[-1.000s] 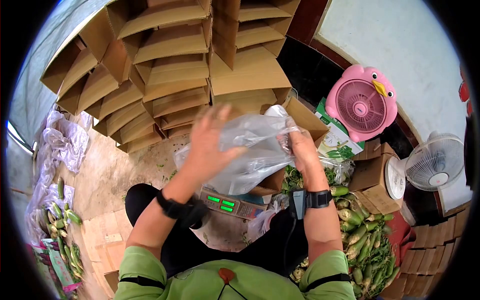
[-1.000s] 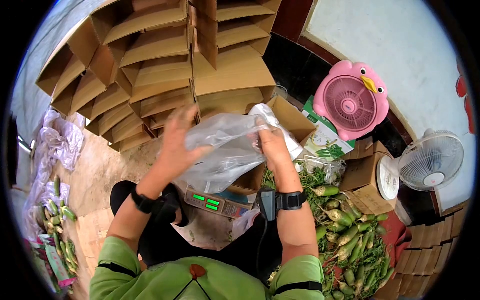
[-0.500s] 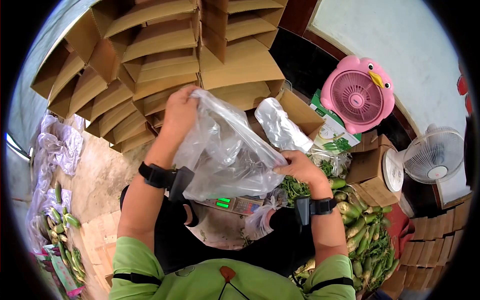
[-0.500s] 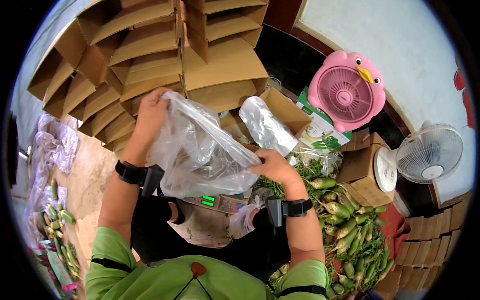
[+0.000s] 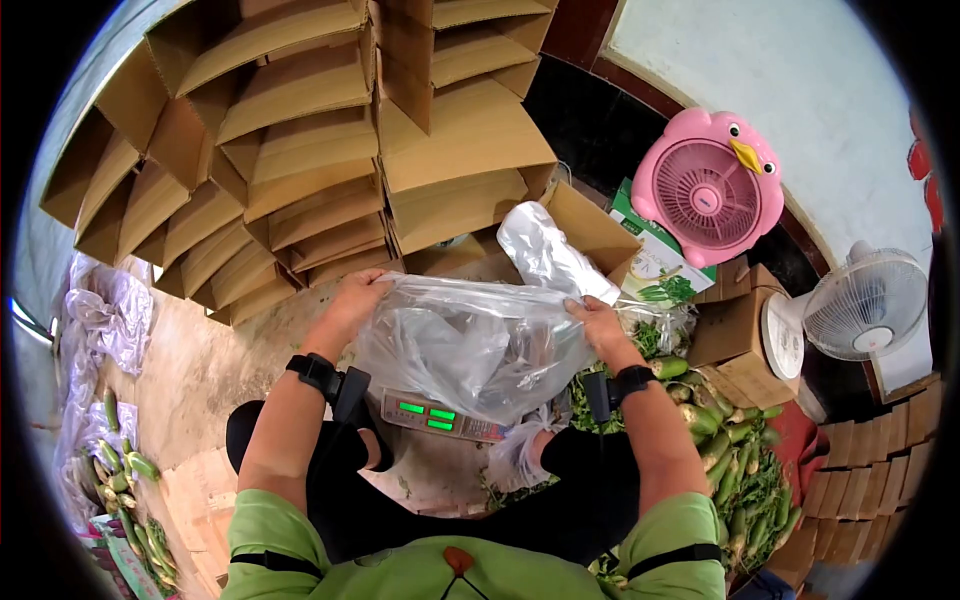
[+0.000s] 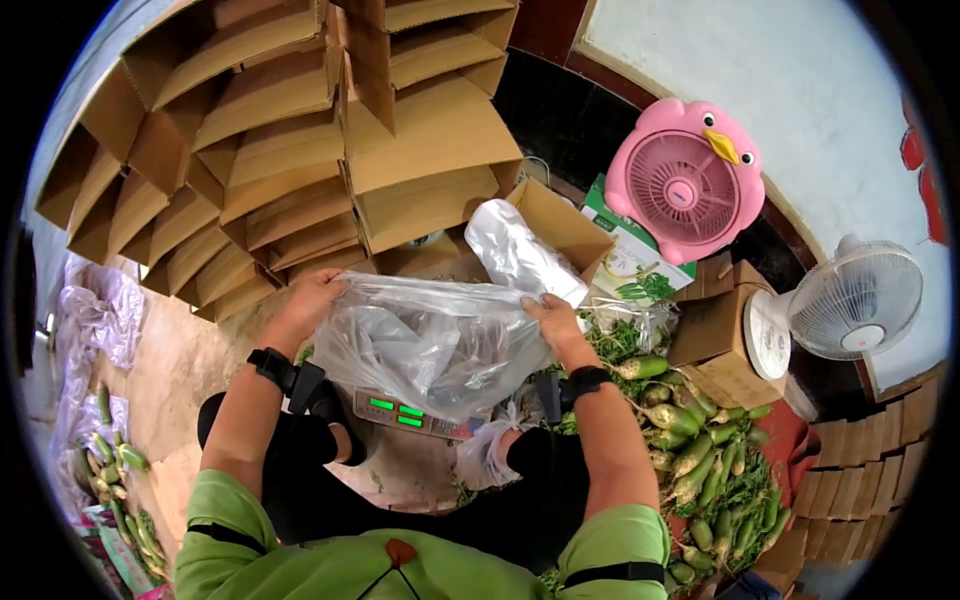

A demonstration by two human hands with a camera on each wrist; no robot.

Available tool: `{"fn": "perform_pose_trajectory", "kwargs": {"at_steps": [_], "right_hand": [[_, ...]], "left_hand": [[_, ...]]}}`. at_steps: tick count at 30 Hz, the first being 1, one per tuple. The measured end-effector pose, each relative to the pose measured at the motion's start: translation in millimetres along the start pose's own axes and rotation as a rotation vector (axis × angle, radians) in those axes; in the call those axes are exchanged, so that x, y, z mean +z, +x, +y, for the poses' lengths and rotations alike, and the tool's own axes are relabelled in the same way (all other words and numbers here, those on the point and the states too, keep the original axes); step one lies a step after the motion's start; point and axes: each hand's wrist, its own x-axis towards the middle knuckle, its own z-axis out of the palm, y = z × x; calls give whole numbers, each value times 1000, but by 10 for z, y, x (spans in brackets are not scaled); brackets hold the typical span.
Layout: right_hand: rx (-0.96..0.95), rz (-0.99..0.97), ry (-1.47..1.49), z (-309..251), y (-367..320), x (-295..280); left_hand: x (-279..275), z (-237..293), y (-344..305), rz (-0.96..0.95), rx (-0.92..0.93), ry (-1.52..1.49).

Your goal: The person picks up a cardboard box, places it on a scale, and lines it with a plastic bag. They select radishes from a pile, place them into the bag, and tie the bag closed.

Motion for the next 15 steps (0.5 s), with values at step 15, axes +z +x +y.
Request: {"fn": "perform_pose_trajectory", "kwargs": {"at_steps": [15], "right_hand": [[133,-149,213,499,318,365]], "left_hand": [[-106,-164,734,-21,-291,-99]]}}
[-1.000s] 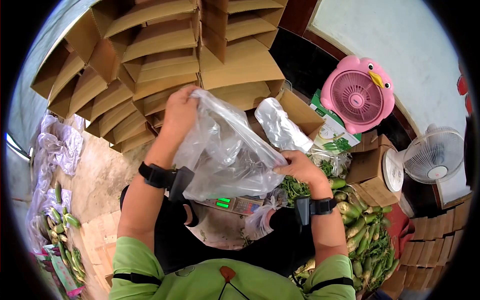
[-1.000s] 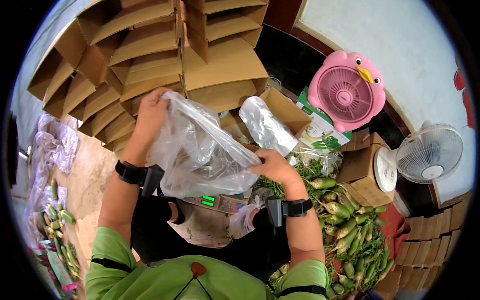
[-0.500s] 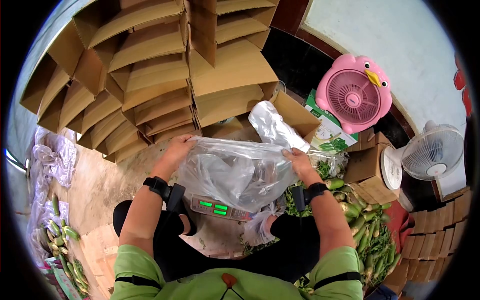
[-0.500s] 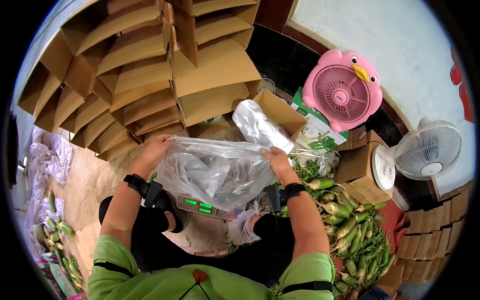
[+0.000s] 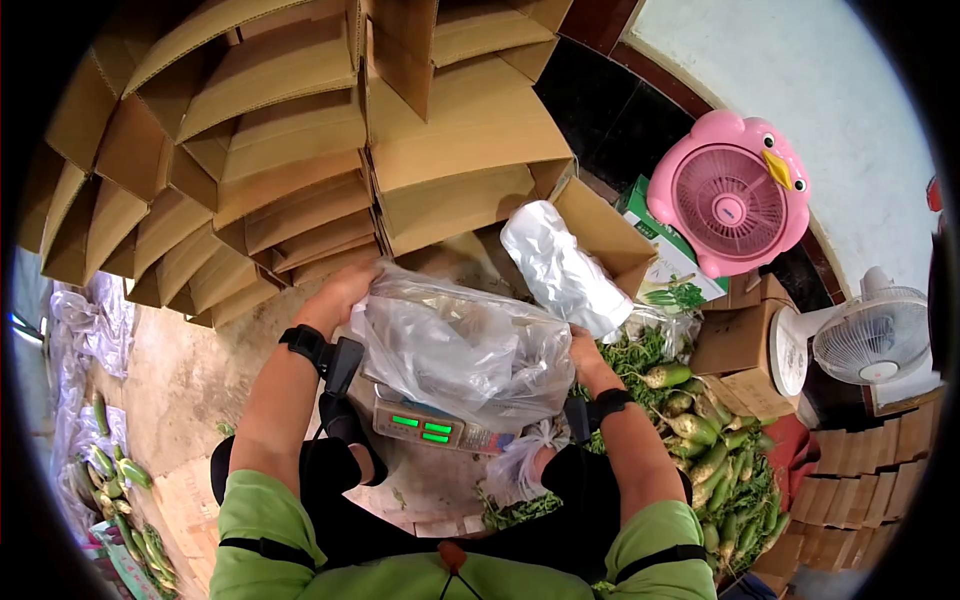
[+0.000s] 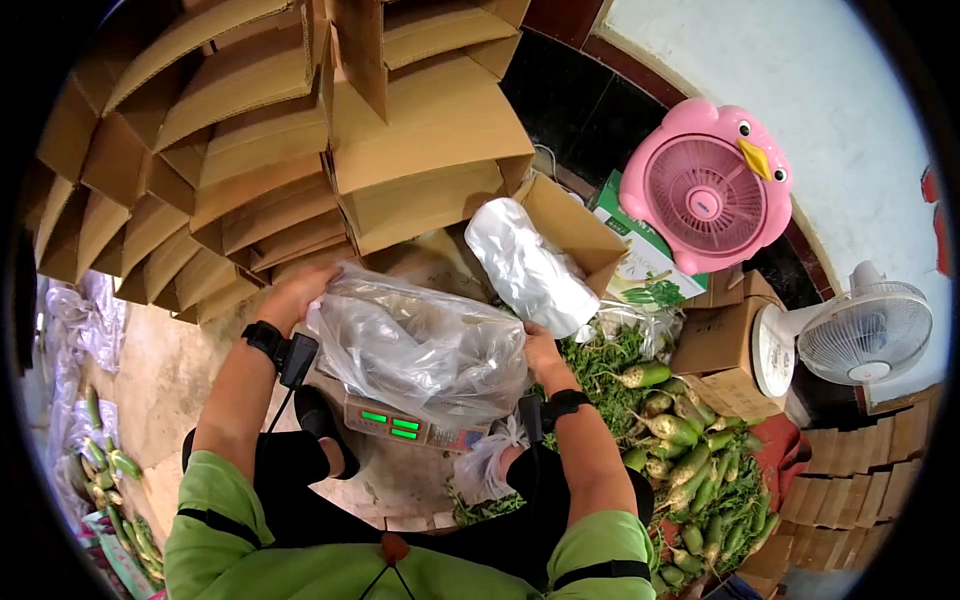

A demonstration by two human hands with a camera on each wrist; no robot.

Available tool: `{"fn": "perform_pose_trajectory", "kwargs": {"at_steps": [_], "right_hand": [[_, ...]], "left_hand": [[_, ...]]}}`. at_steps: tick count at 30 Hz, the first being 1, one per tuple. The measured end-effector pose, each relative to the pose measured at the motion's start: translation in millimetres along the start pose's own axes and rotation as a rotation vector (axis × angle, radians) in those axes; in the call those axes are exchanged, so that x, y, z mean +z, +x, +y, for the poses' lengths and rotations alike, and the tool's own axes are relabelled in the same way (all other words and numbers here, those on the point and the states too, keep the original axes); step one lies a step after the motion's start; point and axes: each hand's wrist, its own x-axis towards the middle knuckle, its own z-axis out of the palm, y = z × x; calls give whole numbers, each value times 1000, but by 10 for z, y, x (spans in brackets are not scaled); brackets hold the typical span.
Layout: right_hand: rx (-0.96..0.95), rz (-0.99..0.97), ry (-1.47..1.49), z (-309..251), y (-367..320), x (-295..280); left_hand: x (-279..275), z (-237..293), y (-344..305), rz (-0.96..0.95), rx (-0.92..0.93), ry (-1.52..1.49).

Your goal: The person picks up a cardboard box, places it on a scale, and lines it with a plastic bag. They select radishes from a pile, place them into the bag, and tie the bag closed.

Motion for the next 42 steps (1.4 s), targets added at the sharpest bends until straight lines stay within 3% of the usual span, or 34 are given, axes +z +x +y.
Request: {"fn": "perform_pose_trajectory", "kwargs": {"at_steps": [2,4,5,7,8,11,13,14,15,16,17,19,22,25,28,32,34,37,41,42], "right_hand": [[-14,-64,16,171,76,-24],[-33,-64,11,206,3,36],[-60,-68,3,212,-30,53],[-129,-56,-154,881,554,-215],[-203,-45,-313,1124,749,-306],[-165,31,-244,594,356,-197],[-50,63,-330,77,19,-186],[-175,119,-425,29,-4,-251],[-298,175,-522,3,-48,-325],[-302,185,-536,-203,-271,-295],[-311,195,-549,-417,-491,-253],[-310,194,-488,-515,-744,-219],[27,28,-348,-686,-1415,21],[67,4,-335,-466,-1693,249],[144,-59,-129,-356,-1725,403],[87,-70,-59,-166,-1578,390],[36,-81,-122,-235,-1628,353],[-22,-113,-140,-214,-1641,278],[-49,-140,-220,-7,-1436,145],[-245,-67,-524,167,-1325,120]], "left_hand": [[-215,-457,191,16,-122,-53],[-560,-1243,576,-149,48,551],[-575,-1508,583,-135,232,621],[-618,-1705,547,-123,90,550],[-565,-1551,416,-124,91,555],[-357,-945,-98,-32,72,537],[-346,-859,-227,110,38,94],[-354,-807,-289,106,38,100],[-371,-769,-361,177,215,312],[-382,-724,-461,249,394,521],[-371,-640,-611,248,397,524],[-305,-444,-1002,53,448,512],[-188,-224,-1509,-29,399,743],[-123,-327,-1663,74,521,981],[-83,-392,-1685,119,430,1018],[-121,-638,-1685,273,538,1128],[-106,-736,-1698,244,399,1216],[-172,-1030,-1385,136,356,1312],[-165,-1466,-892,178,175,1367],[-188,-1638,-733,195,150,1294]]}}
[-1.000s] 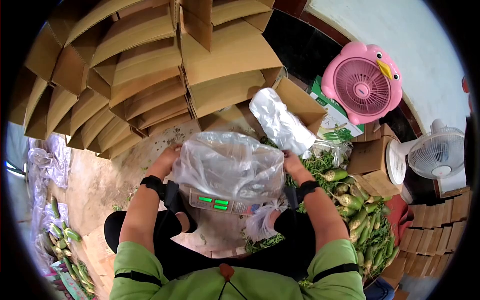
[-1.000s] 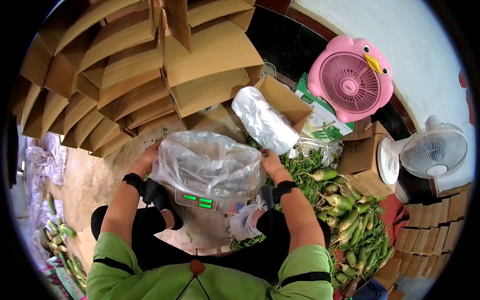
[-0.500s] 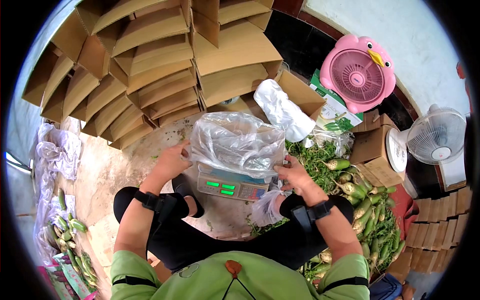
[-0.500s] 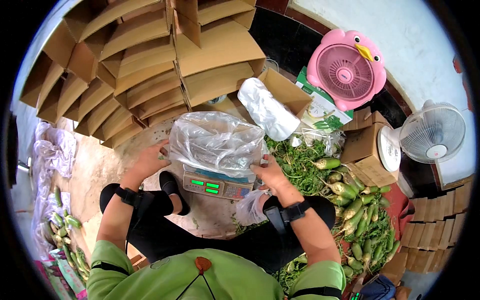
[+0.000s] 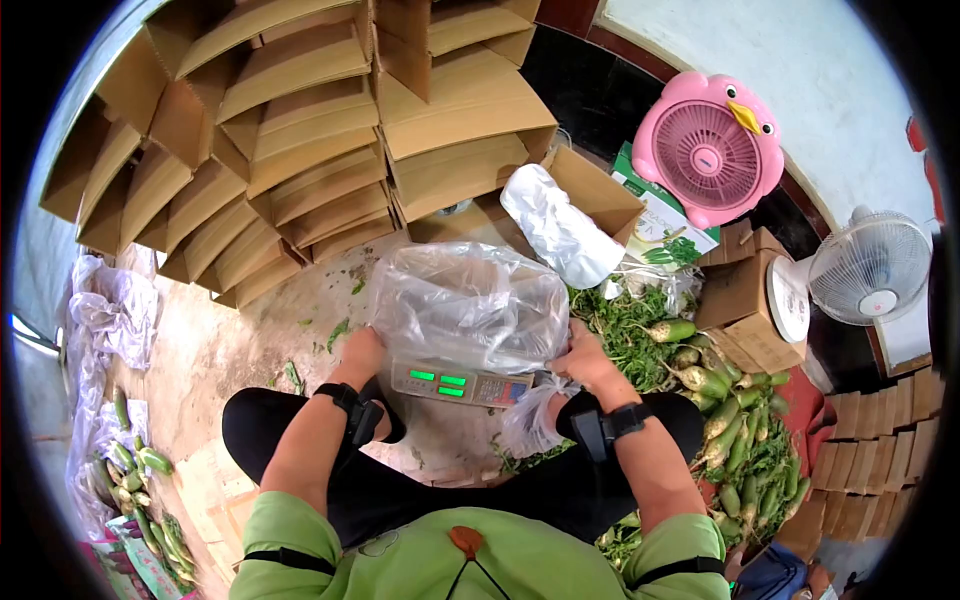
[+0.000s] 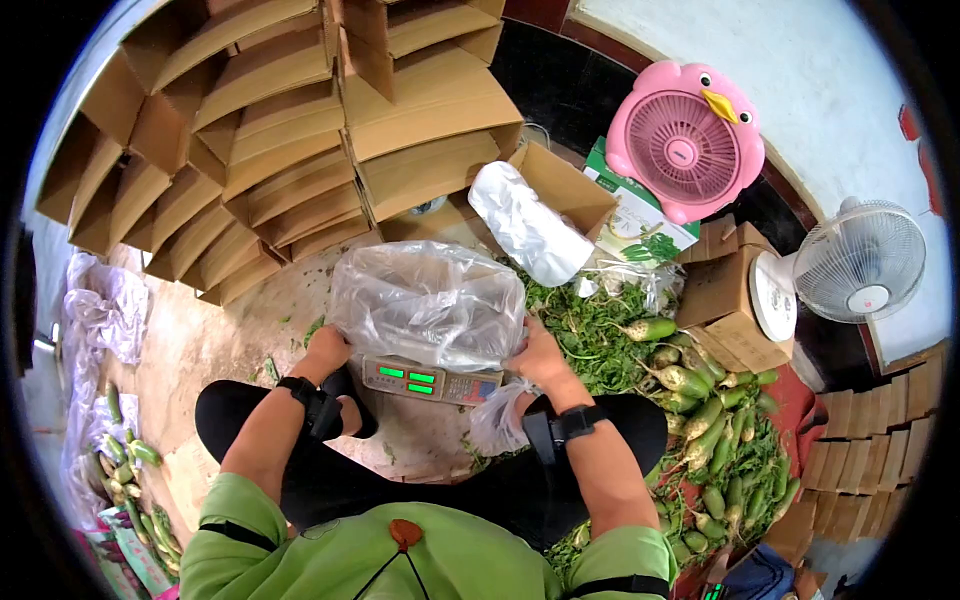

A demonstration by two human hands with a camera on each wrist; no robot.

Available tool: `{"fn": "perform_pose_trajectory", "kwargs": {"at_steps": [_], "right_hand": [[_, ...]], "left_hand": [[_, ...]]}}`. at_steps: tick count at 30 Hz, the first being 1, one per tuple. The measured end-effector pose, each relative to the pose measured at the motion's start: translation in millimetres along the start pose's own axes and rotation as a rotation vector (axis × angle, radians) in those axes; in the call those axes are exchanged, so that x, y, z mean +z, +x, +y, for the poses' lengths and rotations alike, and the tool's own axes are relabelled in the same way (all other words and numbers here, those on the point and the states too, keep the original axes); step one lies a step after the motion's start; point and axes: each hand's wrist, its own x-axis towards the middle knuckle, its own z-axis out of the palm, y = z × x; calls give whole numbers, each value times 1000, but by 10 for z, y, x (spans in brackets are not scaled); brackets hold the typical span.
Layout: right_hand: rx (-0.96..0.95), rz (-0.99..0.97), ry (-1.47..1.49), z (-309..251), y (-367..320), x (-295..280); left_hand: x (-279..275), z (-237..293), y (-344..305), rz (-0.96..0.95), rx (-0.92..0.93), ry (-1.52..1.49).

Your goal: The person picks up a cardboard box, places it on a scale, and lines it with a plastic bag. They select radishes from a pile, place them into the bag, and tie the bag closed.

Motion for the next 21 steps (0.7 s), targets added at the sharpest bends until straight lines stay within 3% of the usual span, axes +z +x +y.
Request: {"fn": "perform_pose_trajectory", "kwargs": {"at_steps": [1,5,7,8,9,11,12,14,15,16,18,20,21], "right_hand": [[-158,80,-322,163,52,58],[79,39,-407,599,302,379],[92,80,-390,719,375,489],[106,105,-376,773,413,500],[106,102,-378,832,460,487],[25,-1,-445,917,519,480],[-15,-108,-465,607,429,344],[-106,-55,-389,1122,722,361],[-194,0,-318,1308,823,376],[-98,62,-341,804,681,233],[8,239,-318,629,798,45],[-94,511,-288,-108,566,-196],[-200,557,-241,-277,536,-285]], "left_hand": [[190,-64,82,-3,-36,-71],[824,-303,331,43,49,-90],[1064,-432,513,-200,261,279],[966,-388,402,-75,143,0],[845,-344,341,-76,140,-2],[466,-230,207,-194,-428,-910],[88,-41,25,-125,-575,-1124],[391,-594,437,66,-463,-1039],[321,-594,474,341,-406,-922],[183,-577,506,609,-344,-791],[-697,34,88,824,-134,-912],[-1125,360,-104,782,98,-1107],[-1263,520,-260,783,94,-1105]]}}
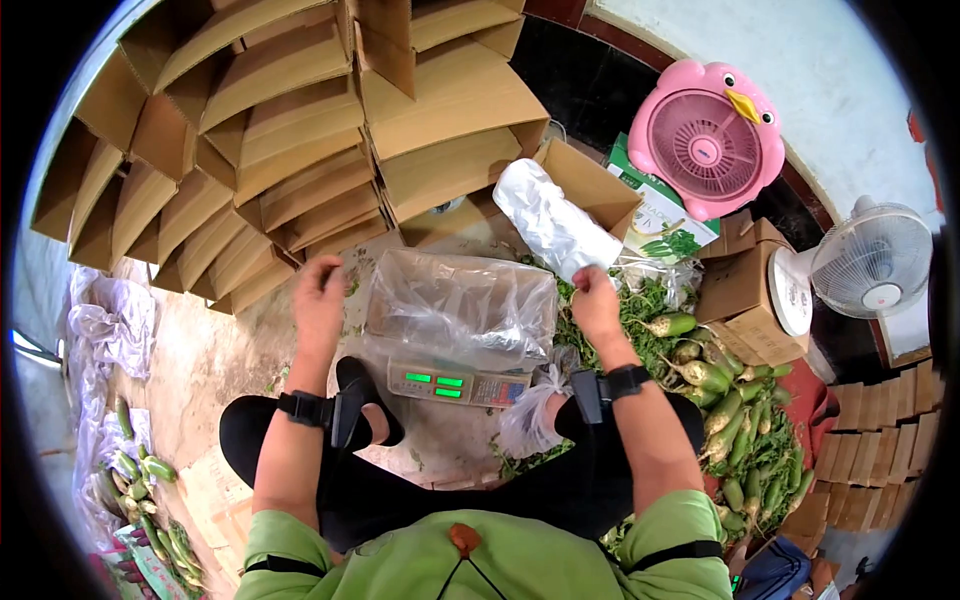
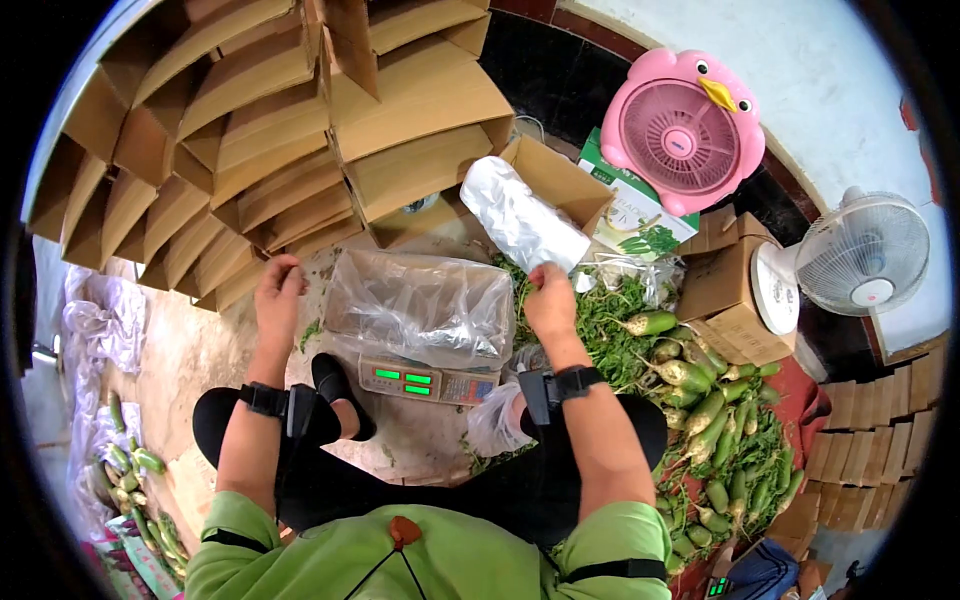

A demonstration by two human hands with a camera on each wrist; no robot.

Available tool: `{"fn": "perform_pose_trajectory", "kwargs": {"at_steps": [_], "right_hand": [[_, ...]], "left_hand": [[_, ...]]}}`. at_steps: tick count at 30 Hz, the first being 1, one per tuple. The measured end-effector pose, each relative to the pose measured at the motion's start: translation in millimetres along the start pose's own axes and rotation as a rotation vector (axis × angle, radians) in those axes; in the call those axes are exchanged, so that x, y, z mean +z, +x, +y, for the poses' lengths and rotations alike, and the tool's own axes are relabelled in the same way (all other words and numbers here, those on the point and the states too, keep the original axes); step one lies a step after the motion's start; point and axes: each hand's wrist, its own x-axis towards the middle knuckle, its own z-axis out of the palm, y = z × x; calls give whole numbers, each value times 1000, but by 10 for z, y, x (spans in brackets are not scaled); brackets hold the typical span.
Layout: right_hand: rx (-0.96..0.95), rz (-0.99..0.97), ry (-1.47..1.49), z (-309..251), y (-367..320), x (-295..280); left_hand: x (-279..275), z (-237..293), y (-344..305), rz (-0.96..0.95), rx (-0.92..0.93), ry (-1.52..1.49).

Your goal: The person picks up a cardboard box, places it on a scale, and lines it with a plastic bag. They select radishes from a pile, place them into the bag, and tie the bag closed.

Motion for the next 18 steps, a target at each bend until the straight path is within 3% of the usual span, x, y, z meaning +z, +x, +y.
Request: {"fn": "perform_pose_trajectory", "kwargs": {"at_steps": [2,3,5,6,8,9,11,14,18], "right_hand": [[-219,-62,194,-322,-21,-198],[-220,-63,195,-449,-69,-253],[-641,-318,-1,-655,-214,-314],[-573,-472,-301,-718,-309,-326],[-512,-543,-581,-627,-390,-210],[-509,-542,-580,-595,-395,-201],[-523,-521,-703,-551,-399,-168],[-553,-509,-818,-546,-403,-112],[-542,-554,-854,-610,-373,-101]], "left_hand": [[94,348,-134,-531,-18,45],[170,375,-170,-529,-20,46],[324,382,-166,-1010,256,308],[396,277,-134,-1012,259,304],[554,-30,-57,-1169,398,561],[595,-146,-21,-1171,399,562],[634,-195,23,-1146,365,1060],[787,-92,-31,-1240,307,1319],[916,-356,-43,-1287,366,1298]]}}
